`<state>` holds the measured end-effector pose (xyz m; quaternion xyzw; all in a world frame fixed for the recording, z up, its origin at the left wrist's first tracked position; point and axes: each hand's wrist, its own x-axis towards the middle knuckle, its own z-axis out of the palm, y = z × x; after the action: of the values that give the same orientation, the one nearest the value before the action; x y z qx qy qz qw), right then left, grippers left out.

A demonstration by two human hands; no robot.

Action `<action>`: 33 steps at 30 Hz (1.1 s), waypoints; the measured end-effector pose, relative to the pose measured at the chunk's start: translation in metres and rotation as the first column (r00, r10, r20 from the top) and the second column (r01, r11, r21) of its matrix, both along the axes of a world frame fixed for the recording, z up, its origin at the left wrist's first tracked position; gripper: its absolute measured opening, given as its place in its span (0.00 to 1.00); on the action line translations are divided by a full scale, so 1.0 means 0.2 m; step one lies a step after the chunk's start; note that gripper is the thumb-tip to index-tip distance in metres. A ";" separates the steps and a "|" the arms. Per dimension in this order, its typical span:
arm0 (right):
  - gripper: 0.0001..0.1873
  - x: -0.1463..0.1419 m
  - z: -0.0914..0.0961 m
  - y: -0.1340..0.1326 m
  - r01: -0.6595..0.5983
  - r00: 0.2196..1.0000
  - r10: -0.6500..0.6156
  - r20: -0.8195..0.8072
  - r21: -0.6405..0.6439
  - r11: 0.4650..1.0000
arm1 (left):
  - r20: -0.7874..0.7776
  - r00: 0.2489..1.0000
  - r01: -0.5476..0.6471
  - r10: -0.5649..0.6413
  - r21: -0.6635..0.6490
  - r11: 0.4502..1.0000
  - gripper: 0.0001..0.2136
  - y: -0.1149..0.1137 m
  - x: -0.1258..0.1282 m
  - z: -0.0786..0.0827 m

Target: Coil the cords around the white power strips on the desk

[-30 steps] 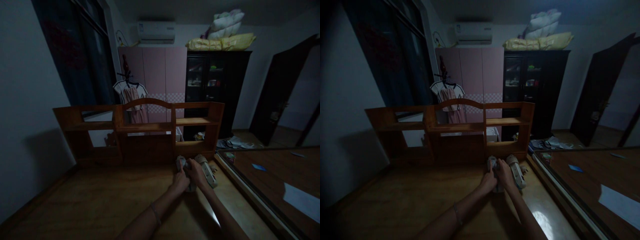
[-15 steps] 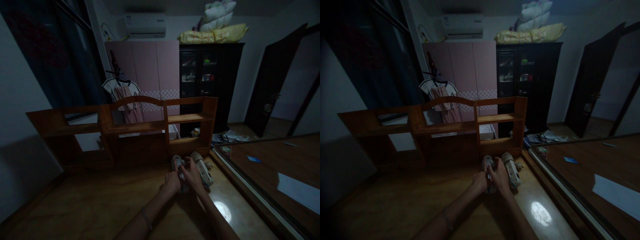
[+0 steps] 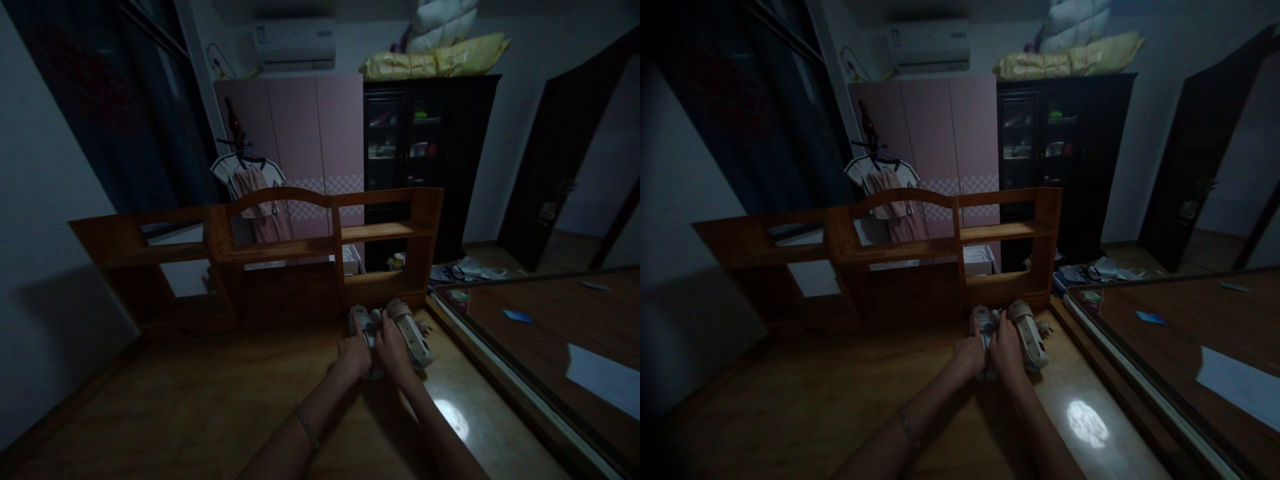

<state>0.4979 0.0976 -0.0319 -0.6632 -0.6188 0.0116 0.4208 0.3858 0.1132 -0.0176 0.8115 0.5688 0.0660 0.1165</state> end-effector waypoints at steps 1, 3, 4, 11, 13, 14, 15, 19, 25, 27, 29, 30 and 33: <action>0.34 -0.02 -0.01 0.00 -0.003 1.000 0.003 -0.002 -0.005 1.000 | 0.001 1.000 0.000 0.000 0.002 1.000 0.38 0.00 0.00 -0.01; 0.39 -0.04 -0.02 -0.01 -0.007 1.000 0.006 -0.016 -0.041 0.999 | 0.009 1.000 -0.009 0.009 0.007 1.000 0.36 0.00 0.00 -0.02; 0.41 -0.04 -0.02 -0.01 -0.007 1.000 0.006 -0.013 -0.071 0.997 | 0.015 1.000 -0.015 0.015 0.009 1.000 0.36 0.00 0.00 -0.02; 0.37 -0.03 0.07 -0.10 0.179 0.950 -0.128 0.285 -0.161 0.971 | 0.060 0.997 -0.049 0.047 0.035 0.998 0.39 -0.04 0.00 -0.01; 0.37 -0.03 0.12 -0.13 0.231 0.919 -0.169 0.355 -0.139 0.963 | 0.064 0.996 -0.060 0.058 0.030 0.998 0.40 -0.04 0.00 0.00; 0.37 -0.03 0.14 -0.15 0.261 0.903 -0.192 0.385 -0.133 0.956 | 0.066 0.996 -0.065 0.063 0.024 0.998 0.40 -0.05 0.00 0.01; 0.37 -0.03 0.16 -0.16 0.293 0.886 -0.219 0.409 -0.129 0.947 | 0.068 0.995 -0.071 0.070 0.018 0.997 0.41 -0.05 0.00 0.01; 0.35 0.00 0.23 -0.19 0.351 0.849 -0.294 0.439 -0.052 0.935 | 0.077 0.993 -0.086 0.084 0.019 0.996 0.39 -0.06 0.00 0.02; 0.21 0.05 0.25 -0.17 0.301 0.858 -0.256 0.446 -0.031 0.953 | 0.085 0.993 -0.083 0.077 0.060 0.995 0.37 -0.06 -0.01 -0.01; 0.18 0.05 0.24 -0.16 0.228 0.878 -0.176 0.445 -0.066 0.971 | 0.083 0.994 -0.078 0.075 0.041 0.996 0.36 -0.06 -0.01 -0.01; 0.11 0.02 0.23 -0.15 0.191 0.885 -0.136 0.445 -0.082 0.978 | 0.070 0.995 -0.072 0.071 0.009 0.997 0.36 -0.05 -0.01 0.00; 0.10 0.00 0.22 -0.14 0.183 0.883 -0.130 0.451 -0.076 0.980 | 0.068 0.996 -0.066 0.066 -0.004 0.998 0.35 -0.05 -0.01 0.01; 0.11 -0.05 0.19 -0.11 0.145 0.877 -0.111 0.467 -0.038 0.989 | 0.075 0.996 -0.040 0.043 -0.044 0.998 0.31 -0.06 -0.01 0.04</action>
<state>0.4880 0.0755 0.0065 -0.7008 -0.6554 -0.1528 0.2366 0.3839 0.1022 -0.0094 0.7938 0.5818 0.0873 0.1539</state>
